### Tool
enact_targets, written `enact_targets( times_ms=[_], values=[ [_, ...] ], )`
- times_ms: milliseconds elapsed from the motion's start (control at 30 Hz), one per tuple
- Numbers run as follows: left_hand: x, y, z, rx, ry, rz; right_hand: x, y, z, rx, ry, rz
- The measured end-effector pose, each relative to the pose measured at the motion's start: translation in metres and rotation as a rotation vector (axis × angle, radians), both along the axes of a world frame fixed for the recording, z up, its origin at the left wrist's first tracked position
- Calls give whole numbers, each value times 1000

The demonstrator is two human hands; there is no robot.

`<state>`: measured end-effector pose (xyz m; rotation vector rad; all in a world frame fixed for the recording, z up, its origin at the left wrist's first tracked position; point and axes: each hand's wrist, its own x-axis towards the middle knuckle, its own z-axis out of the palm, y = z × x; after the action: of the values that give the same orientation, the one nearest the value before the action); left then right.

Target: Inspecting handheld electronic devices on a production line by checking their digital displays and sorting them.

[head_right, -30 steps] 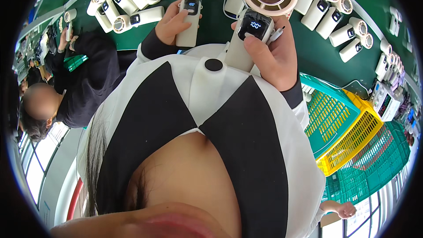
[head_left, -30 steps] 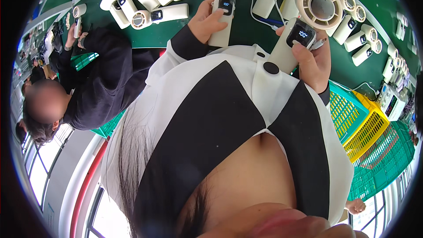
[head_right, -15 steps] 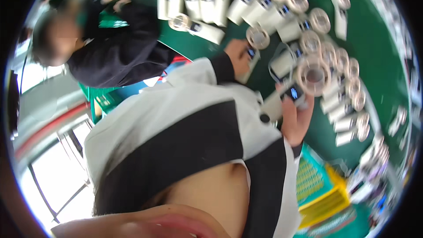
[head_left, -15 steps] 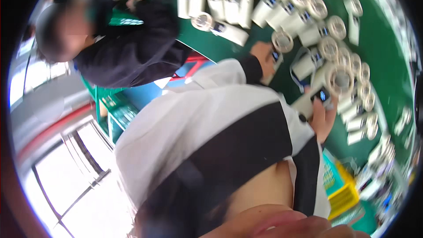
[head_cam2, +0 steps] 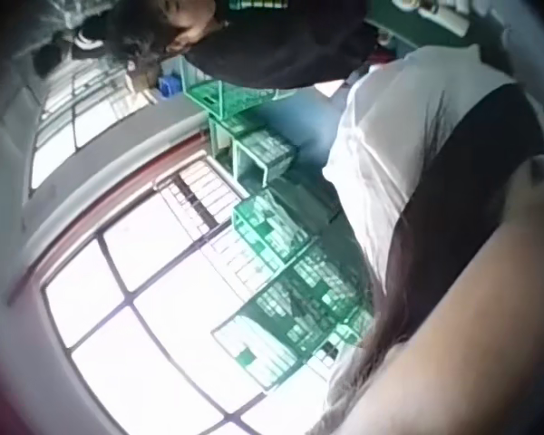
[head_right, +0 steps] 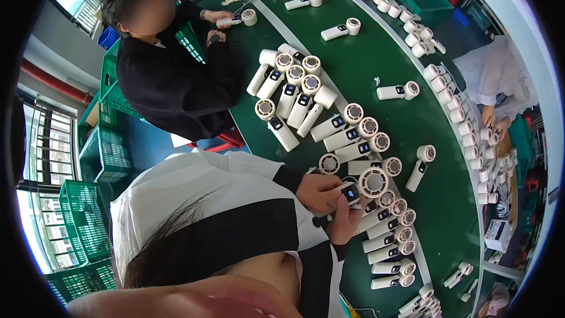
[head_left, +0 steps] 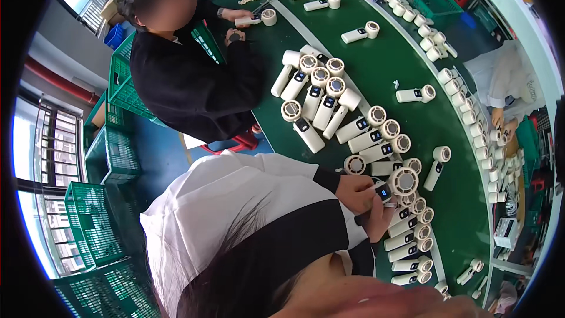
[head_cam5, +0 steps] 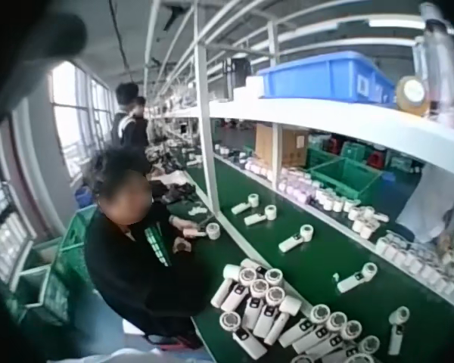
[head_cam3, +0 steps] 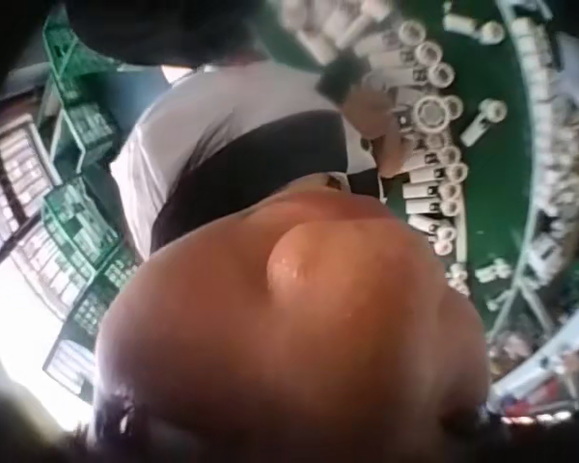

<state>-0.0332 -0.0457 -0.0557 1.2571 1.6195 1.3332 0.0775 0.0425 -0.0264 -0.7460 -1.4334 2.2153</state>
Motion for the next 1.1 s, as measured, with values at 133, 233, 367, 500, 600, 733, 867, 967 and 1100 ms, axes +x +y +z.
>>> enact_targets(
  times_ms=[133, 233, 367, 500, 600, 733, 867, 967, 1100],
  values=[
    [-12, 7, 7, -180, 637, -6, -10, 8, -3, 74, 12, 62],
    [-38, -13, 24, 85, -790, -60, -8, 12, -2, 276, -24, 106],
    [-56, -31, 60, 349, -823, 188, -11, 9, 17, 286, -46, 13],
    [-63, -46, 73, 422, -735, 279, 3, 15, 8, 416, -148, 191],
    [-57, -47, 73, 450, -642, 295, 6, 12, 0, 498, -183, 263],
    [-50, -47, 72, 451, -567, 293, 9, 8, -10, 629, -150, 283],
    [-48, -48, 70, 452, -565, 326, 9, 5, -3, 655, -182, 267],
    [-48, -48, 68, 467, -524, 318, 11, 3, -4, 683, -197, 238],
    [-46, -51, 68, 468, -502, 320, 12, -3, -6, 715, -230, 220]
  ],
)
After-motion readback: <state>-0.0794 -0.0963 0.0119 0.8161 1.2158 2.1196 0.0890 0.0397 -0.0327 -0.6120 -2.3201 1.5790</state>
